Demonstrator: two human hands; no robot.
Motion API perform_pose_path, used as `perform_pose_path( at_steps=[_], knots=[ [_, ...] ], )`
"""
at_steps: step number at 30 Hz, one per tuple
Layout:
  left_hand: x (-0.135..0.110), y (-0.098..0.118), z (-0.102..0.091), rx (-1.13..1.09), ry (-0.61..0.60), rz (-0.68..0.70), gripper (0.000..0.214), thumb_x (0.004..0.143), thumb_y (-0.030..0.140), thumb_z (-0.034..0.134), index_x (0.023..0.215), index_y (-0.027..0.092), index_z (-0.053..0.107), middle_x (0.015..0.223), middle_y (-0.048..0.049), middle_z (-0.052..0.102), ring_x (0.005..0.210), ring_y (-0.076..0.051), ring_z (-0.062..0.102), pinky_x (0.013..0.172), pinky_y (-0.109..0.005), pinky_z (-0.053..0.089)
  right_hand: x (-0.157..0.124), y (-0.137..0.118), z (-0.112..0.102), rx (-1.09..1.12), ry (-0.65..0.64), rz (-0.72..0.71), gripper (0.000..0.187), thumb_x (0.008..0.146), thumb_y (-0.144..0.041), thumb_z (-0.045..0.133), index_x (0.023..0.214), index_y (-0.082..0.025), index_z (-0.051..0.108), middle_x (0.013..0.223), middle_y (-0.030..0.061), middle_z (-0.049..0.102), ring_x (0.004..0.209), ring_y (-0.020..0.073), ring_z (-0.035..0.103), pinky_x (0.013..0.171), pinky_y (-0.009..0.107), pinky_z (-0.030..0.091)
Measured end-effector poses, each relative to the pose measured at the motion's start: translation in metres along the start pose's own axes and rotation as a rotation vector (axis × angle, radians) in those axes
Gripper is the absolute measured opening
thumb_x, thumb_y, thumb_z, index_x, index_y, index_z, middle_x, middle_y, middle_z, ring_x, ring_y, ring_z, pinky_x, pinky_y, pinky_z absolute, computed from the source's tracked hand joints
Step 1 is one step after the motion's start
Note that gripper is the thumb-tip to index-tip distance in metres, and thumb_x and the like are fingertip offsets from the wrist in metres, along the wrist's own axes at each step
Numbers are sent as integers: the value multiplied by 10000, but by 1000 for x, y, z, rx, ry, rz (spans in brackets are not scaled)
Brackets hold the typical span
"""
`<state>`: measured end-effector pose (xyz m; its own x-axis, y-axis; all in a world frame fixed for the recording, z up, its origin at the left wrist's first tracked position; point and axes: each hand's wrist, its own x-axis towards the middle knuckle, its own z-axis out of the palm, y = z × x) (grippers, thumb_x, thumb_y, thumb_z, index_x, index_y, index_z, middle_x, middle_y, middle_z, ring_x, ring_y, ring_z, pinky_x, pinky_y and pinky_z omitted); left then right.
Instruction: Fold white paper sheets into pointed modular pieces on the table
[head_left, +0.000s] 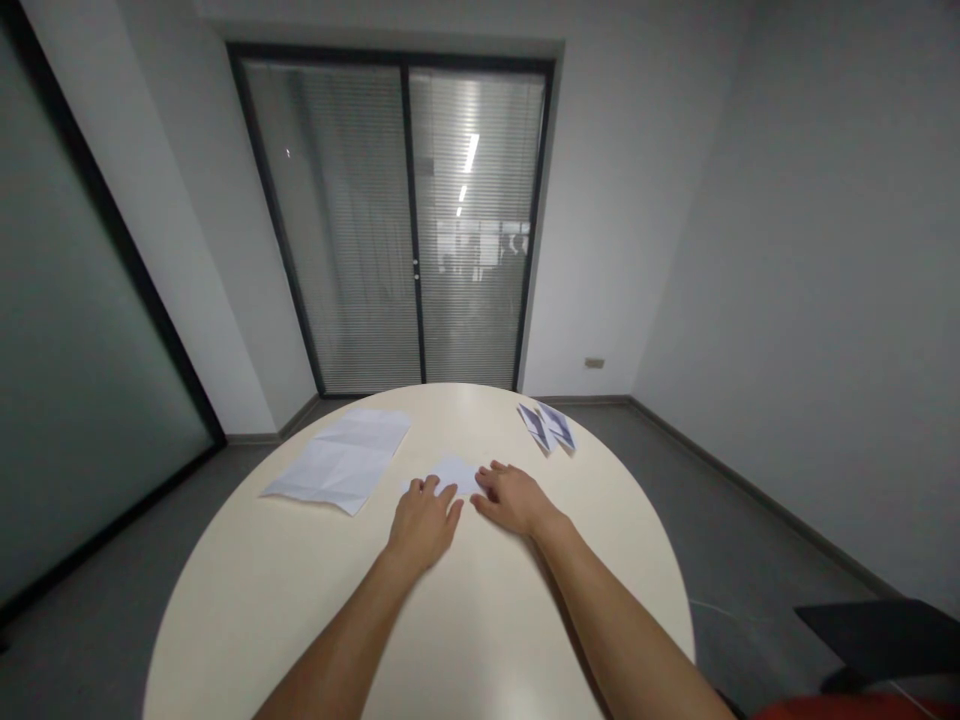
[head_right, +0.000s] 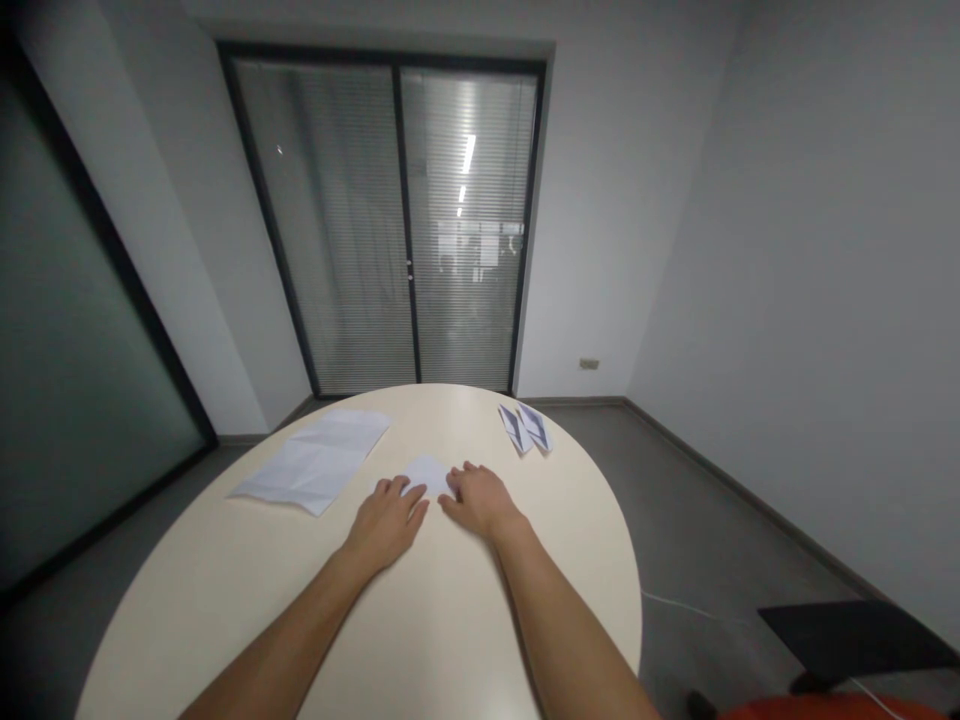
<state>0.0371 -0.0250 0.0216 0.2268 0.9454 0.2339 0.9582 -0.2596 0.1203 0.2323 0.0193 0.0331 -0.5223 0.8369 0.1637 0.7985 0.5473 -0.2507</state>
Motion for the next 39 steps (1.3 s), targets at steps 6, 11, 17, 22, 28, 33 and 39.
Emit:
perform_pose_path(
  at_steps=[6,11,17,22,28,33,39],
  knots=[
    [2,-6,5,-16,4,-20,395,1029,396,373,1258,235,653,1318,-124,602,1215,-286,513,1021,-407,433,2,-5,-7,-1,10,-18,315,926,-410,536,839,-241,786,912,84,781,1110,265,654,927,307,433],
    [6,-11,13,-14,17,-17,396,1022,400,396,1265,212,645,1348,-126,602,1241,-283,528,1027,-404,441,1,-4,-5,20,5,-17,353,924,-439,530,841,-235,805,879,101,787,987,254,689,822,297,438],
    [7,-15,18,-42,26,-9,422,1017,421,410,1288,190,636,1412,-138,577,1309,-275,498,1102,-418,385,1,-9,-6,64,-19,-86,378,931,-417,520,785,-195,789,797,83,769,766,188,661,717,271,406],
    [6,-14,15,-68,27,10,436,1005,434,424,1276,173,643,1417,-137,575,1299,-276,509,1093,-409,392,2,-10,0,222,-44,-118,383,956,-373,488,803,-176,778,723,36,748,648,142,610,652,241,398],
    [2,-12,11,-99,32,39,458,970,489,466,1215,156,662,1394,-149,598,1316,-286,513,1125,-440,353,6,11,15,225,174,-46,309,879,-263,578,1120,-190,756,1137,89,752,1040,221,653,907,290,451],
    [0,-12,7,-88,16,45,489,923,494,549,1234,132,652,1432,-176,559,1342,-323,478,1111,-457,371,8,21,22,327,134,-61,343,846,-268,616,1148,-187,758,1086,86,766,909,217,676,884,322,490],
    [2,-11,1,-54,-18,74,381,961,361,485,1213,135,660,1305,-162,628,1199,-311,555,1011,-436,452,7,17,19,395,121,-78,336,804,-201,645,1116,-208,768,1039,57,770,811,183,654,802,293,495]
  ],
)
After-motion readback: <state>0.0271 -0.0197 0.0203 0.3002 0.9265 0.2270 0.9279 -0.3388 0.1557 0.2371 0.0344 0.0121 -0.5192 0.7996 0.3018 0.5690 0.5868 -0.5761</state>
